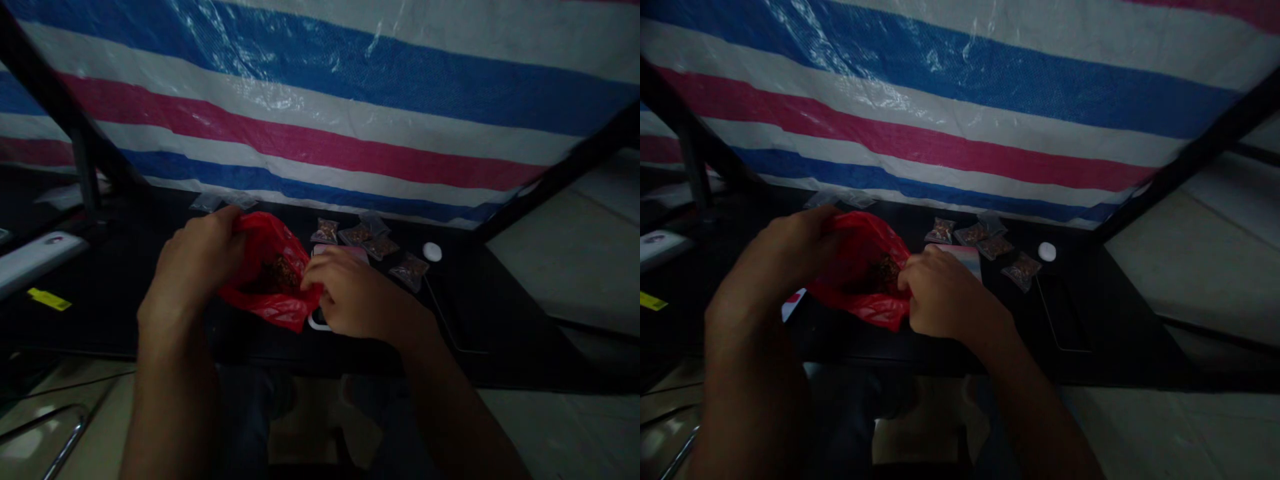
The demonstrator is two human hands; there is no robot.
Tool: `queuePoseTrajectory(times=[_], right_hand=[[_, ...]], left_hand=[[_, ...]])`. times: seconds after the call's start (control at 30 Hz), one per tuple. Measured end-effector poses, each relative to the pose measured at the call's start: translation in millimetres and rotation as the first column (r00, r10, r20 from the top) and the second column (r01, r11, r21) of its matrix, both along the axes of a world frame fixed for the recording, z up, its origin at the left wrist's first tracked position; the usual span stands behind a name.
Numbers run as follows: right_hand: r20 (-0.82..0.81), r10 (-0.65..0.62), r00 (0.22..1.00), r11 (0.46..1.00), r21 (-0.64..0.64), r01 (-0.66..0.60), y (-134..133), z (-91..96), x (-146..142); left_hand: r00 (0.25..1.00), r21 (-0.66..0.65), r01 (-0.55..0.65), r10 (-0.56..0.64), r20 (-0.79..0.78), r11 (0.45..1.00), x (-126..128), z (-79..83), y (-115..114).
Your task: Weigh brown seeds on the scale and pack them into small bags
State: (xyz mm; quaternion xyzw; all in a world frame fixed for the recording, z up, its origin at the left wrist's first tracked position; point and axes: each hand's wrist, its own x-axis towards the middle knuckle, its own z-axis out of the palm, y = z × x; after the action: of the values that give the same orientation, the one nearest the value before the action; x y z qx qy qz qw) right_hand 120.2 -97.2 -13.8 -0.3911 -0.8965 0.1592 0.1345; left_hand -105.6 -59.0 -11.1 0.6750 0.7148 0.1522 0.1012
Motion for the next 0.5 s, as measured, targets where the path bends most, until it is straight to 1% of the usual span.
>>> queuePoseTrajectory(times=[0.03, 0.07, 0.13, 0.17, 0.23, 0.3, 0.33, 0.4, 0.43, 0.5], right_hand=[[-0.038, -0.005, 0.999, 1.000, 0.021, 0.006, -1, 1.2, -5], [-0.077, -0.012, 0.997, 0.999, 0.041, 0.015, -1, 1.4, -10], [-0.107, -0.013, 0.994, 0.998, 0.058, 0.020, 1, -2.7, -22], [-0.077, 0.001, 0.997, 0.999, 0.043, 0.002, 2, -6.7, -27], [0.059, 0.044, 0.997, 0.999, -0.025, -0.042, 4, -16.8, -35], [0.189, 0.093, 0.978, 0.991, -0.115, -0.072, 4, -25.8, -38], [0.231, 0.112, 0.967, 0.985, -0.152, -0.078, 4, -28.8, -38], [0.265, 0.125, 0.956, 0.978, -0.193, -0.075, 4, -31.6, -37], [0.260, 0.119, 0.958, 0.979, -0.191, -0.070, 4, -31.8, -36], [0.204, 0.081, 0.976, 0.989, -0.138, -0.054, 5, -31.9, -36]], left_hand=[[0.997, -0.020, -0.035, 0.034, -0.069, 0.999, 6, 5.8, -3], [0.993, -0.032, -0.047, 0.043, -0.111, 0.998, 12, 10.7, -6], [0.990, -0.030, -0.044, 0.040, -0.139, 0.999, 21, 16.8, -11], [0.990, -0.011, -0.037, 0.036, -0.137, 0.999, 23, 18.0, -12], [0.990, 0.056, -0.053, 0.060, -0.128, 0.997, 23, 17.4, -13], [0.989, 0.123, -0.079, 0.093, -0.113, 0.989, 20, 14.6, -10], [0.989, 0.135, -0.081, 0.096, -0.109, 0.987, 18, 12.8, -9], [0.992, 0.111, -0.060, 0.071, -0.103, 0.992, 15, 9.0, -4], [0.995, 0.090, -0.036, 0.044, -0.095, 0.995, 13, 7.0, -2], [0.998, 0.070, 0.016, -0.012, -0.062, 0.997, 11, 2.8, 2]])
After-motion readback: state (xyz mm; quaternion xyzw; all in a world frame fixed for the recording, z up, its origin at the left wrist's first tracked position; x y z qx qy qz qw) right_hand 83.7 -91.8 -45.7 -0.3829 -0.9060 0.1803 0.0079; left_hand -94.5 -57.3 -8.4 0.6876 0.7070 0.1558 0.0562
